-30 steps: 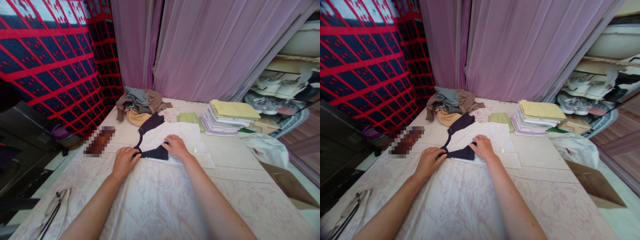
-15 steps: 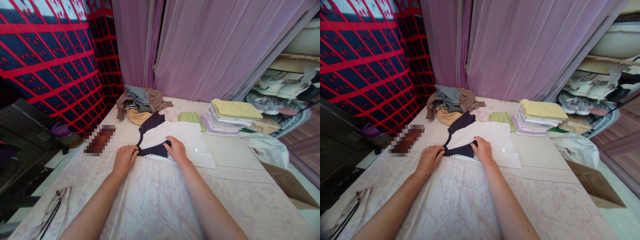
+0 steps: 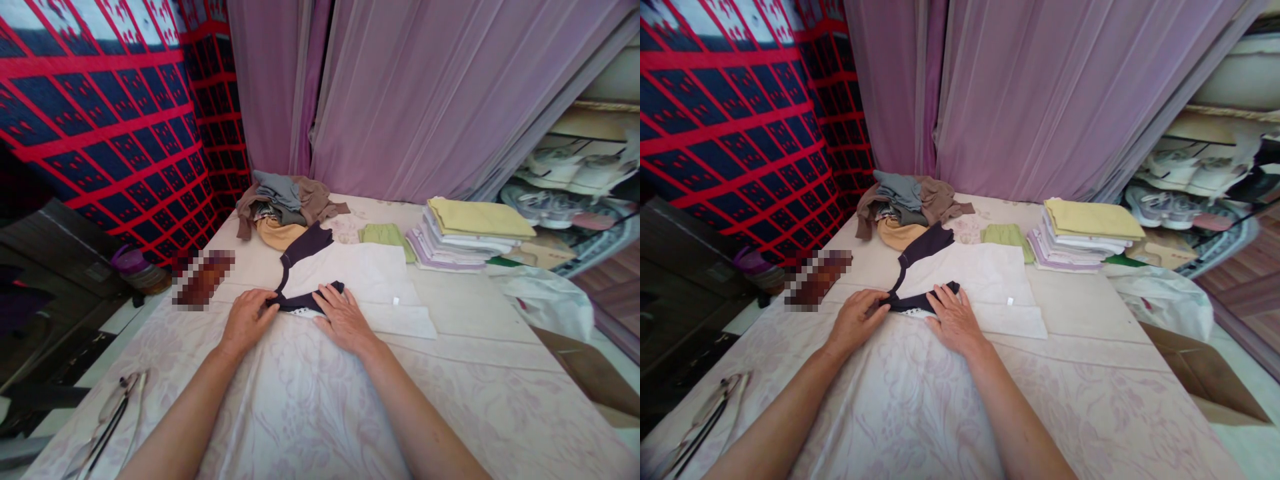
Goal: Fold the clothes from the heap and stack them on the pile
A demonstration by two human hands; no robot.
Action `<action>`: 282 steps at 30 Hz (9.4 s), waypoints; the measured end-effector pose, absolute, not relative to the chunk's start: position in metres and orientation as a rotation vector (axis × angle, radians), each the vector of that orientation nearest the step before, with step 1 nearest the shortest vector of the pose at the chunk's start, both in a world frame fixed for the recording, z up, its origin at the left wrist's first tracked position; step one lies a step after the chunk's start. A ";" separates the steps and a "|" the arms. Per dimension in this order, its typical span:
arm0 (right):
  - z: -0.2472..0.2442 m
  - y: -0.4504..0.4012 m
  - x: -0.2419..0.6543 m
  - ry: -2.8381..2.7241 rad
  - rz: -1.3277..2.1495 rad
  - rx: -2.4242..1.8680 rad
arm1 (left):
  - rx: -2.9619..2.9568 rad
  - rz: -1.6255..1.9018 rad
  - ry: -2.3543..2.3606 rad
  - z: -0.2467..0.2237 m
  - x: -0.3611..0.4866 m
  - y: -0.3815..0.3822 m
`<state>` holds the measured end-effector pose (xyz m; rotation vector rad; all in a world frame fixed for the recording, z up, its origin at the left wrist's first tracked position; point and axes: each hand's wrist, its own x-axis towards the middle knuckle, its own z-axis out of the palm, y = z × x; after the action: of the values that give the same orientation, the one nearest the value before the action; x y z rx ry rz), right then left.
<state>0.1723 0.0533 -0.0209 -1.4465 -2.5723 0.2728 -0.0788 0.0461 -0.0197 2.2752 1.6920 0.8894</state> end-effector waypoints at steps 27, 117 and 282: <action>-0.031 0.055 0.223 -1.954 0.150 -1.663 | 2.518 0.642 1.363 -0.028 -0.049 0.040; 0.004 0.092 0.174 -1.897 0.397 -1.444 | 1.907 0.673 1.083 0.025 -0.013 0.110; 0.045 0.181 0.086 -2.601 0.104 -1.568 | 2.225 0.721 1.983 -0.036 -0.079 0.058</action>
<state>0.0864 0.1806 0.0452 -1.5683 -2.6015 0.1037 -0.0788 0.0575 -0.0360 2.2249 1.9827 0.7207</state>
